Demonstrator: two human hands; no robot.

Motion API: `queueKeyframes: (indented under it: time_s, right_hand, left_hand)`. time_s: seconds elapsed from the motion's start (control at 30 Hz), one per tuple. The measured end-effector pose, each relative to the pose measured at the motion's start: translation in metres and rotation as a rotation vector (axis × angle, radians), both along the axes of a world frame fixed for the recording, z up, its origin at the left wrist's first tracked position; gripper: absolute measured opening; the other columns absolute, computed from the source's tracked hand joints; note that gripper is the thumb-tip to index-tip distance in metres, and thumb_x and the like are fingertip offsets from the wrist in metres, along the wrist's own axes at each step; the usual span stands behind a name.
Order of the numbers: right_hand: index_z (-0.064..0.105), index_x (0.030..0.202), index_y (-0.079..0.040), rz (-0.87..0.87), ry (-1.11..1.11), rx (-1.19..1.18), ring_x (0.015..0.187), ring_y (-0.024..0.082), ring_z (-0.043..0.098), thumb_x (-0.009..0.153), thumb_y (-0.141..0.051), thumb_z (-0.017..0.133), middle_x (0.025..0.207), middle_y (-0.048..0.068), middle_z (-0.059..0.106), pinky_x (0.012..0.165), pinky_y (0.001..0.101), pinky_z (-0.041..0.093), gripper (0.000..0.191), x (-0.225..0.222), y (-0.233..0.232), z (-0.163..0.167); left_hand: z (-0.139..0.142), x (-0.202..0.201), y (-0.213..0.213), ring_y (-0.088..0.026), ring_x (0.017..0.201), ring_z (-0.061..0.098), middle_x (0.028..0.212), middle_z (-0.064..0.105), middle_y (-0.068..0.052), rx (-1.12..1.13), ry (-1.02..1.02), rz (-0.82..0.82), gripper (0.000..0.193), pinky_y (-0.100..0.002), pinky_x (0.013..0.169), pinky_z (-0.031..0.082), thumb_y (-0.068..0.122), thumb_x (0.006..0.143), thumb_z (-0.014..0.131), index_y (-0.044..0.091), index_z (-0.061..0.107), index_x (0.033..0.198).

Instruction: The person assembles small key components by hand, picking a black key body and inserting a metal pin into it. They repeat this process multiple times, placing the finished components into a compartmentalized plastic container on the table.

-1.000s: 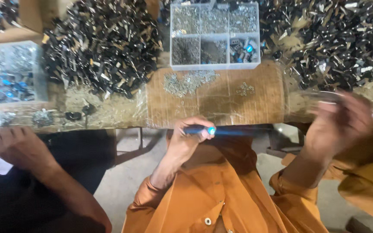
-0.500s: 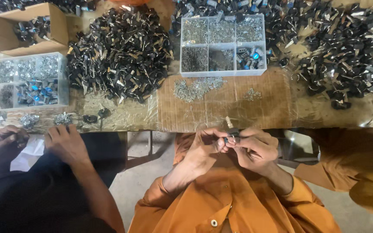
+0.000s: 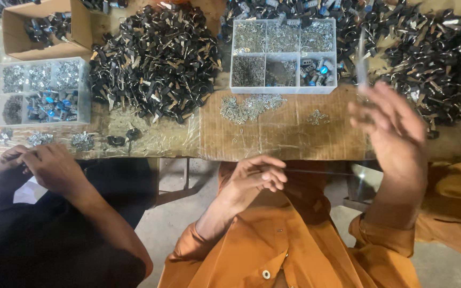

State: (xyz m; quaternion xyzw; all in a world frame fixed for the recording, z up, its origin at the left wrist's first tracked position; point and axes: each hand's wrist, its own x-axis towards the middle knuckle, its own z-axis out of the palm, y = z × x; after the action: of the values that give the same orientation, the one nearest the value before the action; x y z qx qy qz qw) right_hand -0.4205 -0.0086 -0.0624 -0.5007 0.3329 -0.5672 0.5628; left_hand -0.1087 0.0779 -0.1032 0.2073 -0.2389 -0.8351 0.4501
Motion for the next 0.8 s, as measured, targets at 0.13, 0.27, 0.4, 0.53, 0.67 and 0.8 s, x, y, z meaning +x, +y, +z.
queueKeyframes:
  time_s: [0.13, 0.27, 0.4, 0.53, 0.67, 0.8]
  right_hand:
    - [0.061, 0.141, -0.002, -0.135, 0.652, -0.072, 0.121, 0.023, 0.068, 0.105, -0.004, 0.062, 0.139, 0.017, 0.066, 0.091, 0.0293, 0.055, 0.036, 0.019, -0.014, 0.012]
    - [0.075, 0.123, -0.007, -0.145, 0.999, -0.334, 0.098, 0.017, 0.073, 0.108, -0.004, 0.068, 0.115, 0.011, 0.077, 0.082, 0.0299, 0.057, 0.018, 0.043, -0.064, 0.009]
    - [0.079, 0.109, -0.012, -0.121, 1.386, -0.555, 0.070, 0.015, 0.069, 0.097, -0.012, 0.080, 0.103, 0.006, 0.080, 0.082, 0.0373, 0.056, 0.012, 0.077, -0.121, -0.012]
    - [0.079, 0.105, -0.012, -0.016, 1.443, -0.391, 0.069, 0.010, 0.067, 0.094, -0.008, 0.078, 0.097, 0.006, 0.080, 0.076, 0.0338, 0.057, 0.012, 0.089, -0.143, -0.007]
    - [0.081, 0.102, -0.010, -0.055, 1.297, -0.728, 0.078, 0.015, 0.064, 0.092, -0.005, 0.080, 0.094, 0.007, 0.076, 0.074, 0.0341, 0.056, 0.011, 0.089, -0.126, 0.017]
    - [0.074, 0.118, -0.002, 0.297, 0.915, -0.838, 0.071, 0.014, 0.064, 0.093, 0.007, 0.069, 0.097, 0.013, 0.073, 0.053, 0.0182, 0.052, 0.026, 0.124, -0.091, 0.032]
  left_hand:
    - [-0.011, 0.016, 0.012, -0.020, 0.092, 0.071, 0.107, 0.073, -0.016, 0.042, -0.054, 0.125, 0.030, -0.028, 0.081, 0.056, 0.007, 0.099, 0.067, -0.006, 0.063, 0.125]
    - [-0.016, 0.028, 0.024, -0.019, 0.089, 0.070, 0.103, 0.073, -0.014, 0.059, -0.061, 0.201, 0.026, -0.028, 0.079, 0.055, 0.008, 0.100, 0.067, -0.005, 0.065, 0.122]
    - [-0.016, 0.028, 0.029, -0.019, 0.089, 0.069, 0.103, 0.072, -0.014, 0.040, -0.056, 0.213, 0.023, -0.028, 0.079, 0.054, 0.008, 0.099, 0.067, -0.004, 0.065, 0.119]
    - [-0.006, 0.025, 0.027, -0.019, 0.091, 0.069, 0.104, 0.072, -0.014, -0.028, -0.096, 0.211, 0.019, -0.029, 0.081, 0.053, 0.006, 0.101, 0.067, -0.003, 0.066, 0.118]
    - [0.014, 0.030, 0.002, -0.018, 0.087, 0.069, 0.103, 0.073, -0.013, -0.137, -0.361, 0.281, 0.020, -0.030, 0.075, 0.055, 0.008, 0.104, 0.062, -0.001, 0.065, 0.121]
    - [0.031, 0.039, -0.058, -0.014, 0.083, 0.071, 0.101, 0.073, -0.009, -0.267, -0.486, 0.252, 0.033, -0.027, 0.069, 0.057, 0.013, 0.105, 0.055, 0.006, 0.055, 0.137]
